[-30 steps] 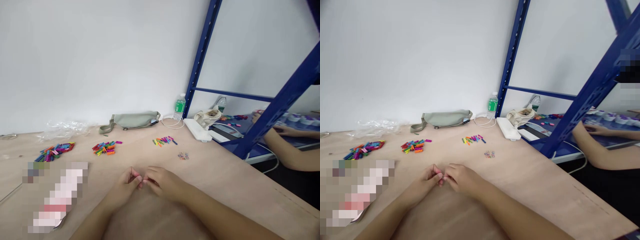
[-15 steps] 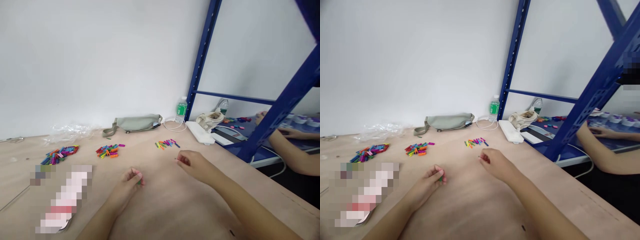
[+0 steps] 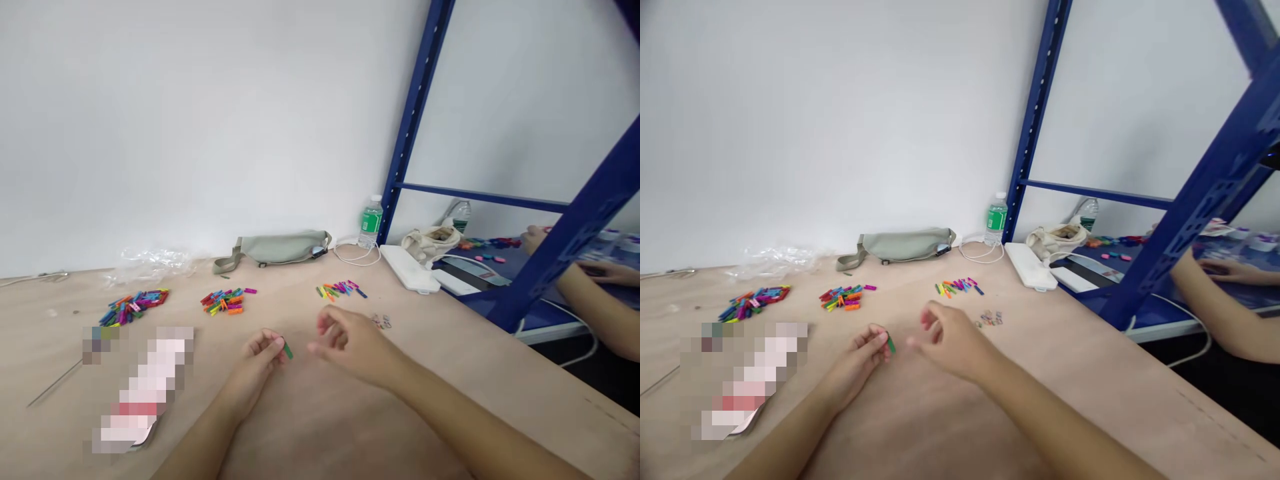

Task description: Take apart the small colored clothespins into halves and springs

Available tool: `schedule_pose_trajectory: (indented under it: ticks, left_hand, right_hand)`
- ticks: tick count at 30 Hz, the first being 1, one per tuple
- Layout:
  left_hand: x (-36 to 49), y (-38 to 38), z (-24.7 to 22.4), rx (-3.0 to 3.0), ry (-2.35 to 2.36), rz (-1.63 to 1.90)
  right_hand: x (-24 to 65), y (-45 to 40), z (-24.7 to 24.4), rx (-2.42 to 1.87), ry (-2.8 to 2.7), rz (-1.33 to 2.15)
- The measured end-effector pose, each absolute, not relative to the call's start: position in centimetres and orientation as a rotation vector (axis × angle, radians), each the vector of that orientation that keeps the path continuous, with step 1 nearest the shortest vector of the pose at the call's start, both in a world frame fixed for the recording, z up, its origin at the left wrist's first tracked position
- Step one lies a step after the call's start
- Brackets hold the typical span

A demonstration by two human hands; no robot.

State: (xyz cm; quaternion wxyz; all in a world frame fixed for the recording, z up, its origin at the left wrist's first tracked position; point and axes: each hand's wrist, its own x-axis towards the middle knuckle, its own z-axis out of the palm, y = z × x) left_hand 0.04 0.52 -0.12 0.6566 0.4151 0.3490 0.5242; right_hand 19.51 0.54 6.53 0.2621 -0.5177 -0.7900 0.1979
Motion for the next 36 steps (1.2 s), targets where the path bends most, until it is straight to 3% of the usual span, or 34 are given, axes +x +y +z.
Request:
schedule_pose_trajectory:
  ticks: [2,6,13,20,30,36]
  left_hand:
    - [0.0,0.5,-0.1,1.01,0.822,1.181]
    - [-0.5,0.7,0.0,1.216,0.902,1.175]
    - [-3.9,3.2,-0.8,1.846,1.415,1.216]
    - [-6.1,4.8,-2.5,2.243,1.908,0.97]
    - [-5.5,4.5,-1.4,2.064,1.714,1.077]
    - [-0.8,0.1,1.4,1.326,1.065,1.206]
  right_hand:
    - [16.7,-0.2,5.8,-1.178,-2.098,0.743]
    - [14.4,1.1,3.8,-0.971,-2.06,0.809]
    - [19.8,8.4,4.0,-1.327,-2.071,0.411]
    - [21.0,8.1,3.8,-1.395,-2.05,0.339]
    - [16.0,1.7,0.6,-1.213,-1.562,1.067]
    - [15.7,0.5,1.1,-0.946,-1.572,1.146]
